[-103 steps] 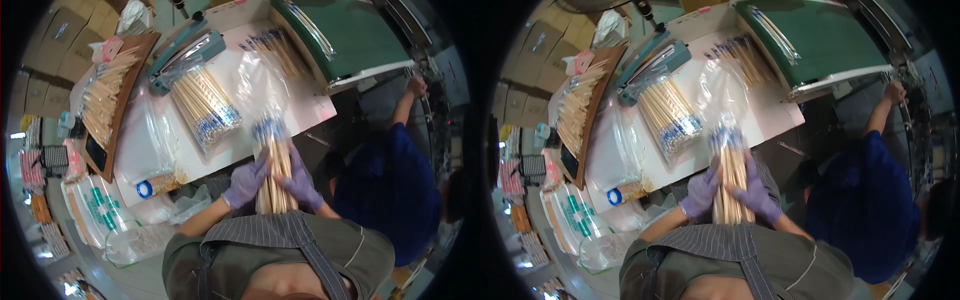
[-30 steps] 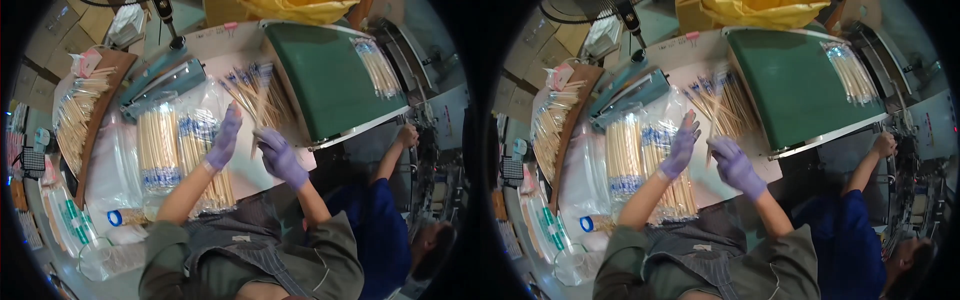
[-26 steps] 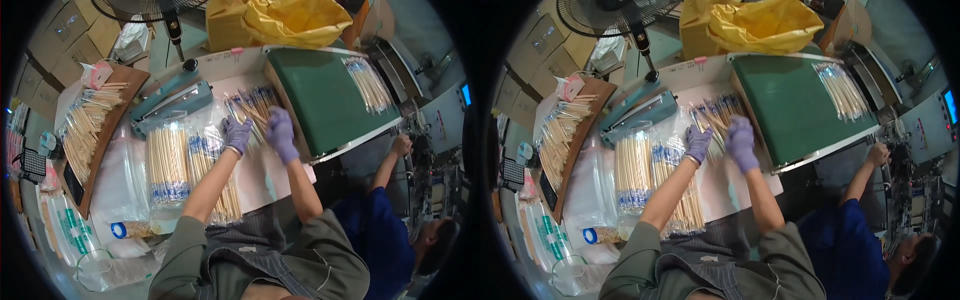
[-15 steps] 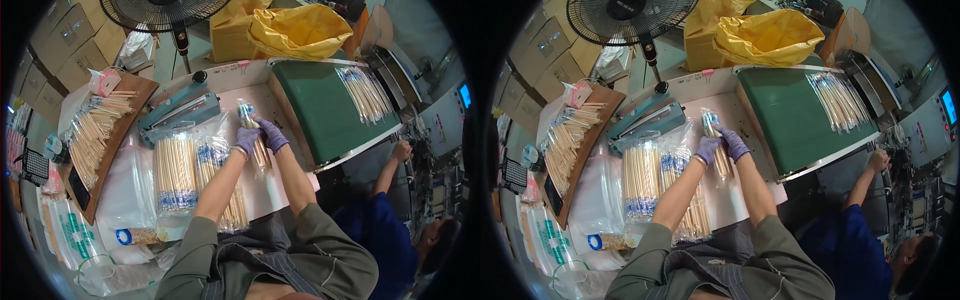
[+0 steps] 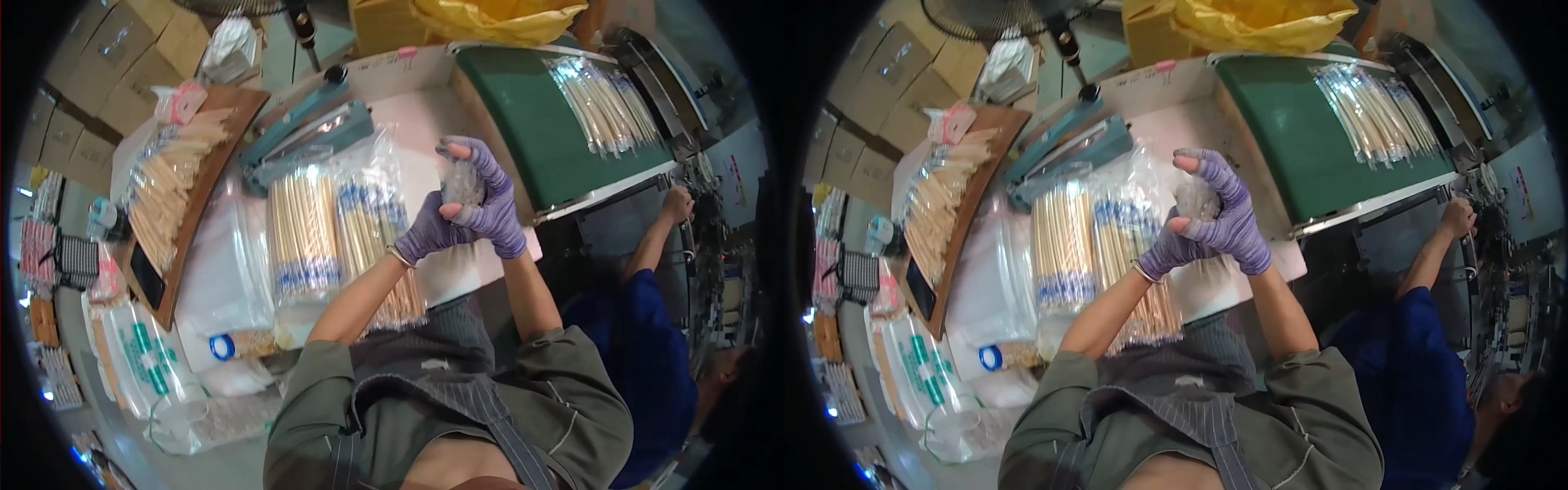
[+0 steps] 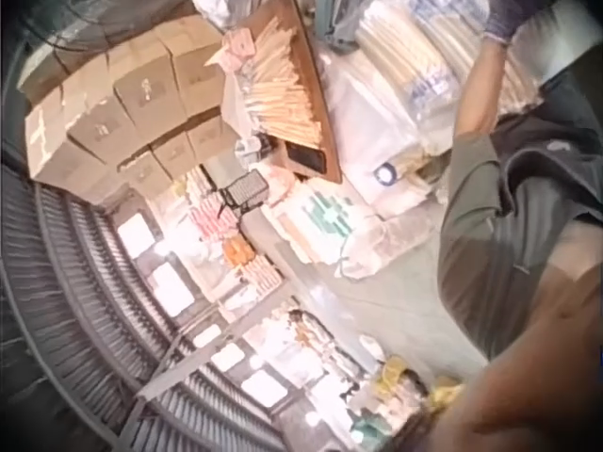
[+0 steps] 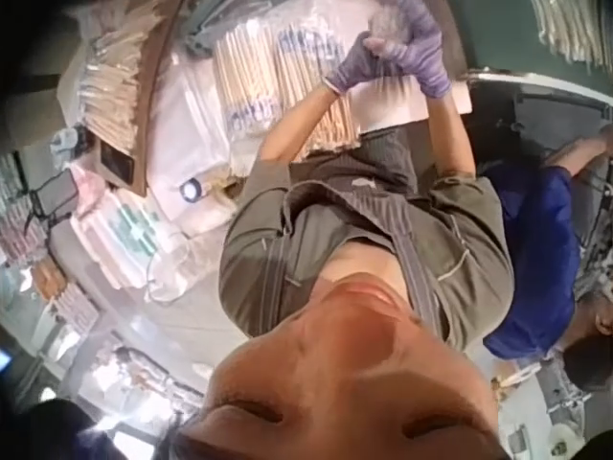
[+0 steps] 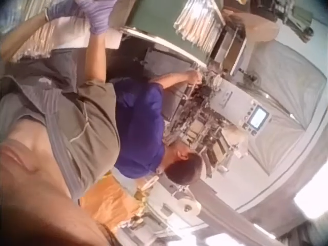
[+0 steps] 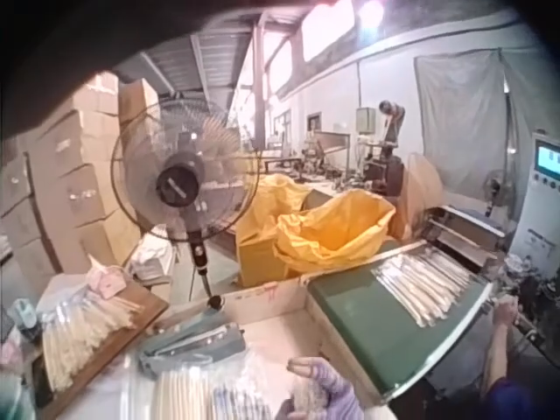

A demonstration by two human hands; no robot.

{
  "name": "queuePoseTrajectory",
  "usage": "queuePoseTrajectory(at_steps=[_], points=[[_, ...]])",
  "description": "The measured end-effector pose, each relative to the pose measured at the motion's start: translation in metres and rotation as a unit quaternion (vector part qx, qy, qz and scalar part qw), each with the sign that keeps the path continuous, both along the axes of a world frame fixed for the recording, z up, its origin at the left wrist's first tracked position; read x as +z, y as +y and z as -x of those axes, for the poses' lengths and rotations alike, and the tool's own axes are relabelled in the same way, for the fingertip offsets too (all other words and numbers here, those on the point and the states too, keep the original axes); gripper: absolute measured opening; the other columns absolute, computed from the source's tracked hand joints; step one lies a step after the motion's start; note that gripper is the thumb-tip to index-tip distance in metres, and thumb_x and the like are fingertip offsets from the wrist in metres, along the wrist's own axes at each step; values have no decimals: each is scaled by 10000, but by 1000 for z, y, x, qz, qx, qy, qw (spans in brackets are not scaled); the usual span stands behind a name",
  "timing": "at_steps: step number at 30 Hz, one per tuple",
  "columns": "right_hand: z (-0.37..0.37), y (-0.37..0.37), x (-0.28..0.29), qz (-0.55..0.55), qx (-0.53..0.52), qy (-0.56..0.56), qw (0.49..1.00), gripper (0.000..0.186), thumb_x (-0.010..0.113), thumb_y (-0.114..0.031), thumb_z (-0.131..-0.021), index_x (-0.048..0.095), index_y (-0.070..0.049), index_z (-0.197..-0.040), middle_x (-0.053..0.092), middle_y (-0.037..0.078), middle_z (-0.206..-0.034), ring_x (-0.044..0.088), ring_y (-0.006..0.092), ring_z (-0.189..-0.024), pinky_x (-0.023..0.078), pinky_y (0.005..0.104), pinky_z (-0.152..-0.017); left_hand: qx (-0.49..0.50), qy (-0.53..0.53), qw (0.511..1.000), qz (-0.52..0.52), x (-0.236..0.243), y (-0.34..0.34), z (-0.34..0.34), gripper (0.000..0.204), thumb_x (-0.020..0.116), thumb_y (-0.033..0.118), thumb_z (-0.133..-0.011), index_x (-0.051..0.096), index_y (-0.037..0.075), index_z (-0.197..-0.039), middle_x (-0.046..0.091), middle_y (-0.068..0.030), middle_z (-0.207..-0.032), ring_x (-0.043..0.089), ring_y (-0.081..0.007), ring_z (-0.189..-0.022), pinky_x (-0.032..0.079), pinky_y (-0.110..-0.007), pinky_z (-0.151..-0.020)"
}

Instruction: Packaging bundles of wooden sticks into plastic bags and placing them onto a conveyor belt.

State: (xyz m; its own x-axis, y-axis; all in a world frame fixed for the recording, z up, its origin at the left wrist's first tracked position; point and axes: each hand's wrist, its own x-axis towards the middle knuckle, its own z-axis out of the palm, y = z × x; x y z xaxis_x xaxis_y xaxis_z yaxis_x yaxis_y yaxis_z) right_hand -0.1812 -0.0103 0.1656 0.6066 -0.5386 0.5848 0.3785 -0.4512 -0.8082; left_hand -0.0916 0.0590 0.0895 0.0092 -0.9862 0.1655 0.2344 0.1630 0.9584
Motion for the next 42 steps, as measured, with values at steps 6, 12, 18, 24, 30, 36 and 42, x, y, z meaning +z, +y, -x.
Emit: queuePoseTrajectory(at_steps=[6,12,18,24,30,36,42], points=[[32,66,-66,-283,123,175,935,152,631,-155,-701,598,-8,-727,557,21,-674,496,72,-640,401,209,-582,-4,-72,962,-262,15,130,33,387,631,328,-729,515,56,-978,551,-53,-853,527,-153,-787,428,-287,-730],[6,97,-82,-327,65,234,913,133,611,-146,-715,597,-28,-656,485,-28,-558,411,45,-535,362,211,-507,221,-705,670,-73,-11,155,-45,280,560,310,-780,522,42,-848,560,-110,-737,545,-251,-661,433,-372,-590],[-2,109,-106,-299,48,294,906,210,559,-158,-767,590,25,-866,582,64,-710,514,114,-626,429,255,-602,202,-328,905,-183,-4,135,-40,232,483,220,-831,538,14,-739,520,-140,-587,521,-234,-542,424,-333,-539],[70,190,-72,7,-61,229,971,496,525,-248,-766,394,58,-1135,426,274,-1124,405,406,-1057,342,409,-899,152,-388,904,-93,48,171,21,150,519,175,-800,554,30,-811,554,-98,-662,541,-165,-618,441,-303,-586],[64,186,-67,149,-250,229,929,267,632,-218,-648,434,-54,-721,409,123,-690,412,275,-635,346,374,-541,119,-474,868,-90,38,208,46,104,510,95,-712,514,92,-816,532,-101,-689,542,-284,-619,448,-368,-534],[82,152,-127,116,-238,345,900,148,608,-108,-598,470,-63,-623,452,140,-616,459,300,-578,364,394,-492,391,-499,767,-101,-66,243,31,52,509,94,-701,498,82,-750,492,-110,-658,518,-295,-569,412,-375,-474],[133,187,-64,273,-16,232,933,188,551,5,-523,407,-92,-599,406,74,-549,432,250,-472,306,368,-402,253,-640,684,241,-98,319,55,130,544,197,-690,504,74,-687,467,-90,-629,489,-236,-492,380,-345,-408]])
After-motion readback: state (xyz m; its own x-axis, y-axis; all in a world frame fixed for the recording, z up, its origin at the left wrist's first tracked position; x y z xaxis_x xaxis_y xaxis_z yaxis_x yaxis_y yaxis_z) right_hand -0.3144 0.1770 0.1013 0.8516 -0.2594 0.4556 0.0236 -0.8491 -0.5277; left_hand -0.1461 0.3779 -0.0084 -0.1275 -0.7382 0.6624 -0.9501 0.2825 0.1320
